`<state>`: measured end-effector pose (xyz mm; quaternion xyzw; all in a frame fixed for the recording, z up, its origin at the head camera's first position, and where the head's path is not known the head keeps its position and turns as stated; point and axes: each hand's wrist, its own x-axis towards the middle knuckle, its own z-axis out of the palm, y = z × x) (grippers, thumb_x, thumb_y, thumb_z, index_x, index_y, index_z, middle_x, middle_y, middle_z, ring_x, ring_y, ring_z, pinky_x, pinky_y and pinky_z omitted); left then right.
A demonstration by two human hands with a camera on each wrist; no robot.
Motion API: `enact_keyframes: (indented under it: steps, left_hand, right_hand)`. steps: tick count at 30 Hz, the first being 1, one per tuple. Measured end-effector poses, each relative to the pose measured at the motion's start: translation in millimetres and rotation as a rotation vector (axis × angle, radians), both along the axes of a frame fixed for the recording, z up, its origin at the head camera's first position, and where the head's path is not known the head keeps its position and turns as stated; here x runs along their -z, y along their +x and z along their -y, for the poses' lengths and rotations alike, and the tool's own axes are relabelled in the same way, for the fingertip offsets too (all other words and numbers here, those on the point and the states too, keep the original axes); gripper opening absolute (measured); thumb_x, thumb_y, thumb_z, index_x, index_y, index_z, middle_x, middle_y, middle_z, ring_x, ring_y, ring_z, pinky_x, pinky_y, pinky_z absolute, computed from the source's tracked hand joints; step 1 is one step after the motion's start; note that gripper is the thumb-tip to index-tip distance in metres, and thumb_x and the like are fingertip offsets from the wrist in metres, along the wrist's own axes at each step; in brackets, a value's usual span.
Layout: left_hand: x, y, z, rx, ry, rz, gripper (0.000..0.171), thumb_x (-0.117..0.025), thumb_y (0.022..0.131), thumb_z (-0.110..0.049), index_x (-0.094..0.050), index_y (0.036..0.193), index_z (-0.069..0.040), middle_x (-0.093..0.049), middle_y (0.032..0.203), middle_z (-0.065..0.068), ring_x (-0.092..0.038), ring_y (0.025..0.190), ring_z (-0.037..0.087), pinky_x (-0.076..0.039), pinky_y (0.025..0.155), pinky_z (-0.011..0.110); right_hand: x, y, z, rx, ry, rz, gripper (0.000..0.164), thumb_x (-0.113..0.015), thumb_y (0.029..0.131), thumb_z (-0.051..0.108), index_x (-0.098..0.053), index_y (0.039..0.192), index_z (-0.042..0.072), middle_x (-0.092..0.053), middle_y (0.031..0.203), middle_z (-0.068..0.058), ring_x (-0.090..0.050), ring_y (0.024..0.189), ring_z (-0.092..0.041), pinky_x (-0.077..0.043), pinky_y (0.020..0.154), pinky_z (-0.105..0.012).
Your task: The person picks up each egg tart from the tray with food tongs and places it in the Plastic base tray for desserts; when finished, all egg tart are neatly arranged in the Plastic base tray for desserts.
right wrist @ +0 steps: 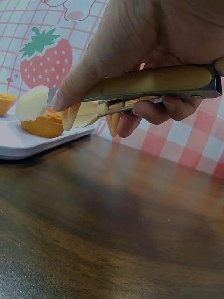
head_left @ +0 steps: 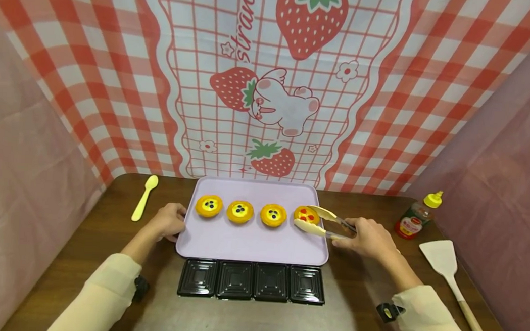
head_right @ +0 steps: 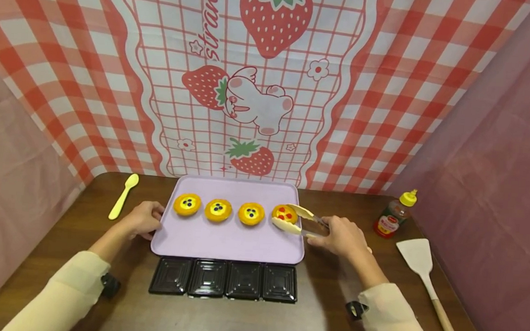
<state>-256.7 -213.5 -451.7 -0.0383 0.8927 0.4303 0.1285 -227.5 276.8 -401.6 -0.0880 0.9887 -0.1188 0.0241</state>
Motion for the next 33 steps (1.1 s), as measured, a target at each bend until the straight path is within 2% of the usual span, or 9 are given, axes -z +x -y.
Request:
enact_keyframes:
  steps: [9,14,18,27,33]
  left_hand:
    - [-1.1,-2.0,1.3,0.016,0.029,0.008,0.047,-0.054,0.068,0.008,-0.048,0.114,0.013,-0.059,0.097,0.026,-0.062,0.074,0.025,-0.057,0.052,0.039]
    - [-2.5,-1.2,-0.3,0.035,0.004,0.026,0.047,-0.052,0.07,0.008,-0.047,0.116,0.014,-0.058,0.097,0.025,-0.061,0.075,0.026,-0.057,0.052,0.039]
    - [-3.4,1.3,-0.4,0.032,-0.011,0.038,0.045,-0.053,0.072,0.008,-0.046,0.116,0.014,-0.057,0.097,0.025,-0.061,0.076,0.027,-0.057,0.053,0.04]
    - [-4.4,2.5,-1.4,0.038,-0.018,0.015,0.045,-0.052,0.07,0.008,-0.047,0.115,0.014,-0.057,0.093,0.023,-0.061,0.073,0.026,-0.057,0.052,0.039]
    - [-3.3,1.4,-1.0,0.041,-0.016,0.012,0.045,-0.052,0.069,0.008,-0.047,0.114,0.013,-0.058,0.093,0.024,-0.061,0.072,0.026,-0.057,0.051,0.039]
  right_hand:
    - [0.9,0.7,0.8,-0.02,-0.001,-0.008,0.057,-0.072,0.072,0.054,-0.065,0.11,0.012,-0.054,0.07,0.002,-0.047,0.062,-0.019,-0.034,0.048,-0.032]
    - [-0.2,1.7,-2.9,-0.009,-0.012,-0.01,0.066,-0.07,0.074,0.056,-0.062,0.12,0.01,-0.06,0.077,-0.001,-0.05,0.064,-0.019,-0.036,0.048,-0.032]
    - [-6.2,4.9,-7.0,-0.007,-0.015,-0.027,0.071,-0.068,0.073,0.06,-0.06,0.123,0.01,-0.061,0.077,-0.001,-0.049,0.063,-0.018,-0.036,0.047,-0.031]
    - [-23.3,13.9,-15.9,-0.058,0.009,-0.118,0.056,-0.069,0.075,0.058,-0.063,0.112,0.015,-0.059,0.074,0.003,-0.049,0.062,-0.016,-0.038,0.05,-0.032]
    - [-35.6,22.8,-16.5,-0.089,0.046,-0.172,0.062,-0.067,0.073,0.062,-0.064,0.112,0.014,-0.06,0.074,0.005,-0.051,0.063,-0.014,-0.039,0.052,-0.034]
